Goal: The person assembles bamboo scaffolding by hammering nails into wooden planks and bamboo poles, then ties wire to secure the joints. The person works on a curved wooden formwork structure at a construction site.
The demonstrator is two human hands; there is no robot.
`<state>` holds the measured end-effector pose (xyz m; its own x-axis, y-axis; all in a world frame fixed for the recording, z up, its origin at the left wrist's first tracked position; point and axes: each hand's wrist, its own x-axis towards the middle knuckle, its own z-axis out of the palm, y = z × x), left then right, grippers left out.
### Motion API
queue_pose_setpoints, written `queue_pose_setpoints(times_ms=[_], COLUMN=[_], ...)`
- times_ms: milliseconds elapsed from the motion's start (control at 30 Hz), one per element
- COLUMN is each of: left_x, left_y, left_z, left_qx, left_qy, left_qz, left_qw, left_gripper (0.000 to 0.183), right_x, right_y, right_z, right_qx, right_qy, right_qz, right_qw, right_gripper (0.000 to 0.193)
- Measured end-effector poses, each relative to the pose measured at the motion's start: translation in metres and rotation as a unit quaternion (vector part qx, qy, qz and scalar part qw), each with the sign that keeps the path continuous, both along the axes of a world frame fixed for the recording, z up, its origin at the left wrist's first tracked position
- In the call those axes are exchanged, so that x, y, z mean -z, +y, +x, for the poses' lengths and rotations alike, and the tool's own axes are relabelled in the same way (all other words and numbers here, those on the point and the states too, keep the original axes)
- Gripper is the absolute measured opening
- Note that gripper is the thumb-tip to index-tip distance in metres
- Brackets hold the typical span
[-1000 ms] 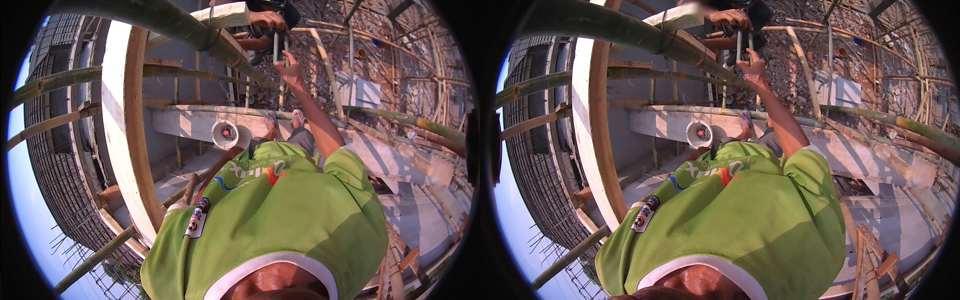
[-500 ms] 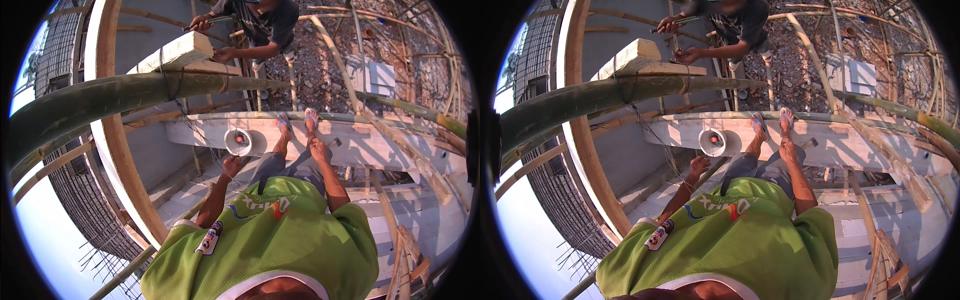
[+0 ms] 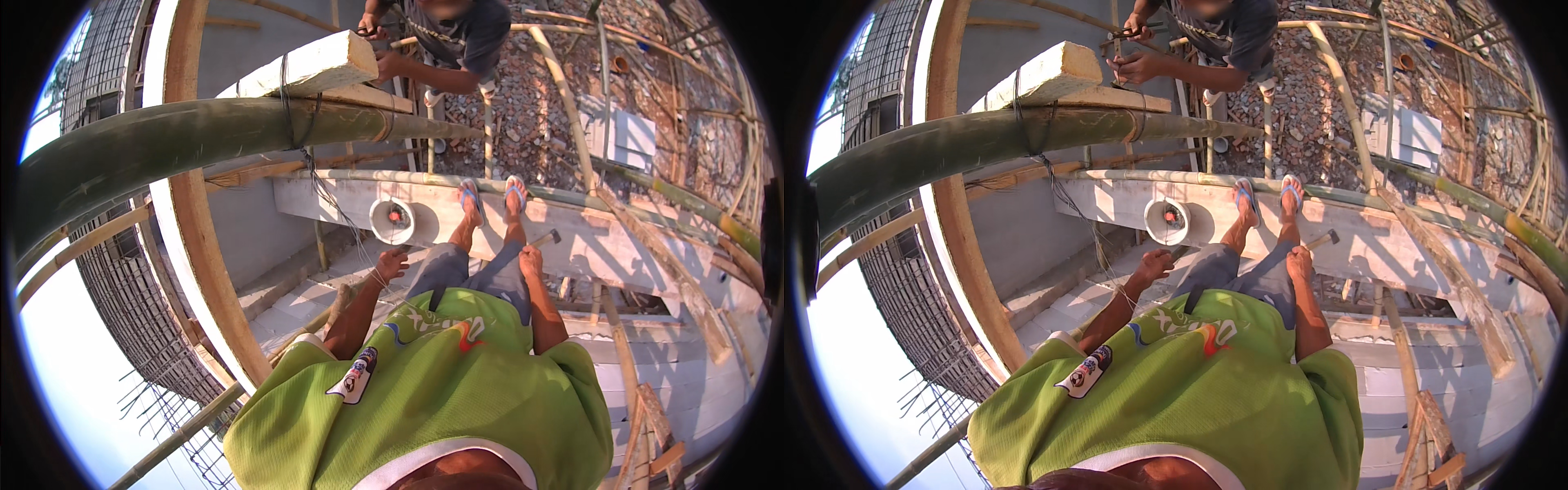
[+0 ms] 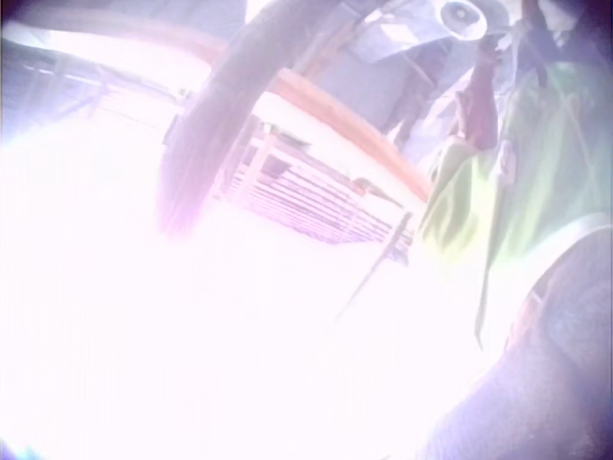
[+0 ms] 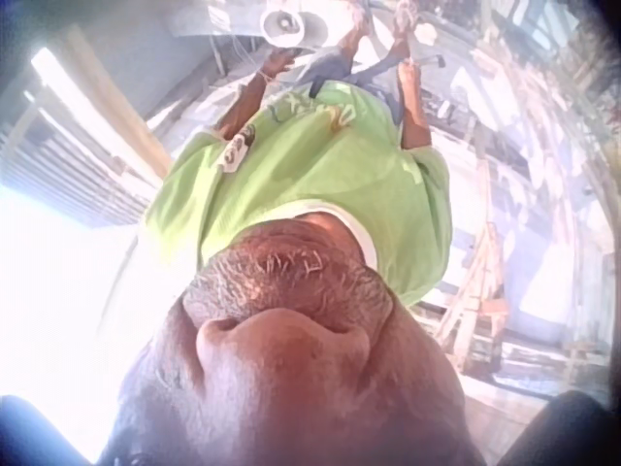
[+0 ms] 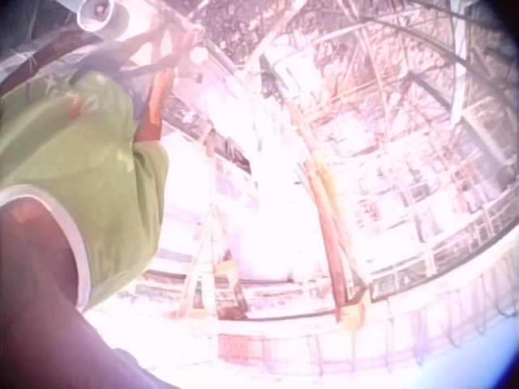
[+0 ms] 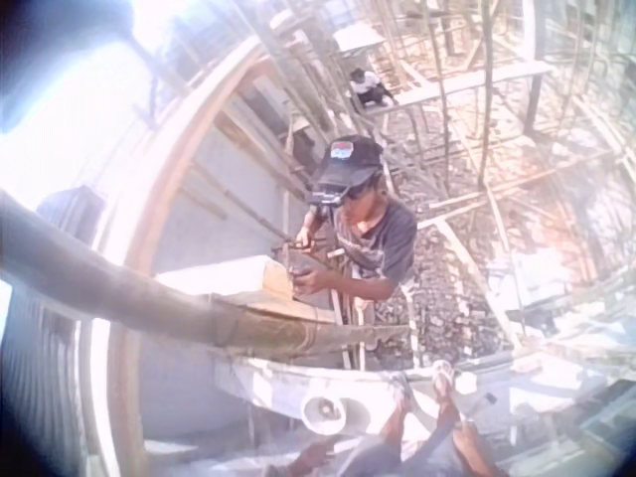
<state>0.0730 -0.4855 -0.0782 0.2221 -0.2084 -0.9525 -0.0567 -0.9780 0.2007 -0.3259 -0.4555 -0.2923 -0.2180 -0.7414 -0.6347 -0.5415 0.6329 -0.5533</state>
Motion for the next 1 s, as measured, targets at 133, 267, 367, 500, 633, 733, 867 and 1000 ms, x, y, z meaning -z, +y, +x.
queue_pose_setpoints(times_ms=[133, 267, 367, 500, 633, 733, 867, 1000], left_x=[0.021, 0.013, -0.022, -0.045, -0.071, -0.042, -0.023, -0.079], left_y=[-0.007, -0.012, -0.02, 0.023, 0.06, 0.046, 0.053, 0.035], left_z=[0.06, 0.088, 0.056, 0.001, 0.012, 0.022, 0.014, -0.013], left_qx=[-0.019, -0.074, 0.112, 0.23, 0.32, 0.389, 0.319, 0.256], left_qy=[-0.061, -0.003, 0.009, 0.094, 0.14, 0.112, 0.124, 0.123], left_qz=[-0.107, -0.111, 0.065, 0.18, 0.019, -0.107, -0.188, -0.171], left_qw=[0.992, 0.991, 0.992, 0.952, 0.937, 0.908, 0.921, 0.943], left_gripper=[0.034, 0.039, 0.046, 0.048, 0.041, 0.036, 0.03, 0.032], right_x=[-0.016, -0.03, -0.035, -0.04, -0.039, -0.045, -0.124, -0.175], right_y=[-0.055, -0.086, -0.086, -0.084, -0.086, -0.092, -0.12, -0.123], right_z=[0.029, 0.043, 0.04, 0.014, -0.021, -0.035, -0.029, -0.024], right_qx=[0.161, 0.11, 0.112, 0.088, 0.05, 0.015, -0.078, -0.271], right_qy=[-0.201, -0.184, -0.188, -0.184, -0.143, -0.116, -0.109, -0.037], right_qz=[0.06, 0.043, 0.033, 0.055, 0.096, 0.153, 0.273, 0.201], right_qw=[0.964, 0.976, 0.975, 0.977, 0.984, 0.981, 0.953, 0.941], right_gripper=[0.029, 0.028, 0.022, 0.016, 0.015, 0.014, 0.023, 0.034])
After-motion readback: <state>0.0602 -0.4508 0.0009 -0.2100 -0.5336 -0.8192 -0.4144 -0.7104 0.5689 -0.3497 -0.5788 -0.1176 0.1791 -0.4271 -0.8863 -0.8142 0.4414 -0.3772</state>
